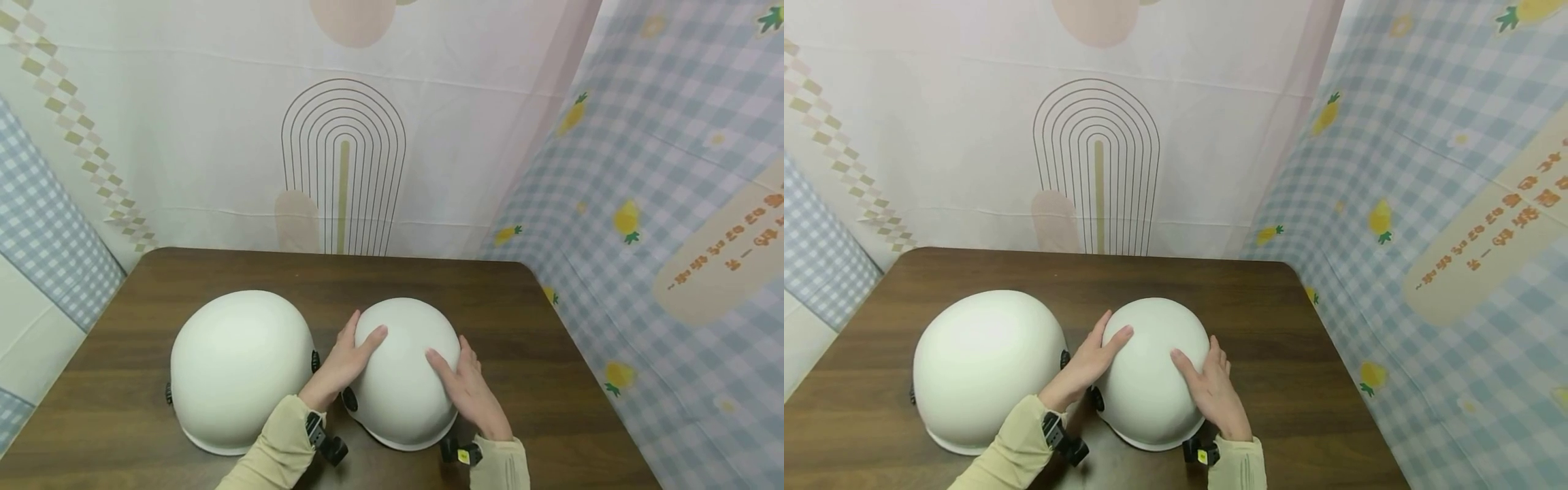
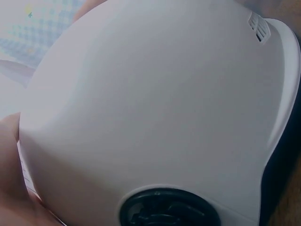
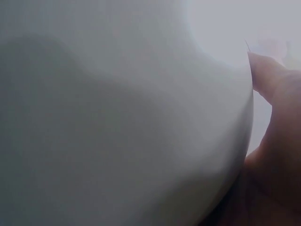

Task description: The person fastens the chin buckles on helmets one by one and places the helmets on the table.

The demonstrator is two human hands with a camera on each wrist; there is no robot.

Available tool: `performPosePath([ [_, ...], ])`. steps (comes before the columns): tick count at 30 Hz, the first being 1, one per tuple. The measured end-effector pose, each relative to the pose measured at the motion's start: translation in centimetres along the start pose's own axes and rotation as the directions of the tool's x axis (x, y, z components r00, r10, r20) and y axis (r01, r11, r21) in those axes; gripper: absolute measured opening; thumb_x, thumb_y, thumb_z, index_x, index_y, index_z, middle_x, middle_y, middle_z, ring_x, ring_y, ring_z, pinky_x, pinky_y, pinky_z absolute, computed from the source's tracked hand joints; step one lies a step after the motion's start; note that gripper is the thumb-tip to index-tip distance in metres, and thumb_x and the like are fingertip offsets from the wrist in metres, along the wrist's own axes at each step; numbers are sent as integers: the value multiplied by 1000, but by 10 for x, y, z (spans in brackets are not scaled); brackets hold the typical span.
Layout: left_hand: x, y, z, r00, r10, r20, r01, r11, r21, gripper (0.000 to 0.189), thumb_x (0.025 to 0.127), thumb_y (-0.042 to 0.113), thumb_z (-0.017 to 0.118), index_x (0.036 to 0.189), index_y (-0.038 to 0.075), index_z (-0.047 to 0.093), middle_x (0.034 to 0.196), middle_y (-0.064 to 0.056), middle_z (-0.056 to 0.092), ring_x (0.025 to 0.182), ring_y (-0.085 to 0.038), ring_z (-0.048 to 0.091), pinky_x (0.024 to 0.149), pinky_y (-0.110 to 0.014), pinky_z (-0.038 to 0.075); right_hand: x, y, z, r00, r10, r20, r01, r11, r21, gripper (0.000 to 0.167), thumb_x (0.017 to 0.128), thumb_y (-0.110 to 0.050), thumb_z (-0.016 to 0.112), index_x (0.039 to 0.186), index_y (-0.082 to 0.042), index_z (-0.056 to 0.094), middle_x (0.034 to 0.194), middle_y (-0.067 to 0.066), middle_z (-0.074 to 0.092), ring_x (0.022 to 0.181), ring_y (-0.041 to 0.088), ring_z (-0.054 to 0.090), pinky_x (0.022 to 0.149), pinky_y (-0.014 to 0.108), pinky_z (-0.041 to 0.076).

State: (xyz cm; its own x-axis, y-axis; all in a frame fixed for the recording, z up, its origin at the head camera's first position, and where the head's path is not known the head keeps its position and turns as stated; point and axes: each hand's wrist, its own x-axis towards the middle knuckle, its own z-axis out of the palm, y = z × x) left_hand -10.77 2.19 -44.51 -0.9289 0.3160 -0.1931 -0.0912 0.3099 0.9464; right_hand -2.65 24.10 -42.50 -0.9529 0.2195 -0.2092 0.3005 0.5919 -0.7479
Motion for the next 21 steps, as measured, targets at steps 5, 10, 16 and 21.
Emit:
performPosePath([
  [5, 2, 1, -3, 1000, 0, -4, 0, 1000, 13, 95, 88, 68, 52, 157, 15, 14, 158, -23, 14, 140, -46, 21, 103, -67, 26, 3, 0, 1, 1000, -11, -1, 11, 1000, 16, 104, 89, -72, 45, 155, -3, 5, 156, 24, 14, 139, 42, 21, 101, 67, 30],
  [10, 4, -1, -5, 1000, 6, -2, -6, 1000, 3, 95, 89, 67, 52, 157, 14, 13, 158, -23, 13, 141, -45, 19, 103, -67, 26, 6, -1, 3, 1000, -23, -4, 23, 999, 22, 103, 89, -72, 45, 155, -4, 7, 155, 23, 15, 139, 41, 21, 102, 66, 29],
  [16, 3, 3, -9, 1000, 0, -2, 0, 999, 37, 96, 90, 68, 49, 157, 11, 12, 159, -23, 10, 143, -44, 16, 105, -67, 23, 10, 0, 4, 999, -33, -2, 33, 999, 15, 102, 89, -72, 45, 155, -4, 7, 154, 23, 16, 138, 41, 22, 102, 66, 29],
  [21, -10, 18, -19, 999, 50, -1, -50, 993, 110, 90, 93, 65, 48, 157, 12, 14, 160, -20, 8, 145, -40, 12, 109, -63, 18, 13, 3, -1, 999, -45, 8, 45, 999, -19, 103, 88, -74, 42, 155, -5, 5, 155, 23, 15, 140, 40, 19, 105, 65, 25],
])
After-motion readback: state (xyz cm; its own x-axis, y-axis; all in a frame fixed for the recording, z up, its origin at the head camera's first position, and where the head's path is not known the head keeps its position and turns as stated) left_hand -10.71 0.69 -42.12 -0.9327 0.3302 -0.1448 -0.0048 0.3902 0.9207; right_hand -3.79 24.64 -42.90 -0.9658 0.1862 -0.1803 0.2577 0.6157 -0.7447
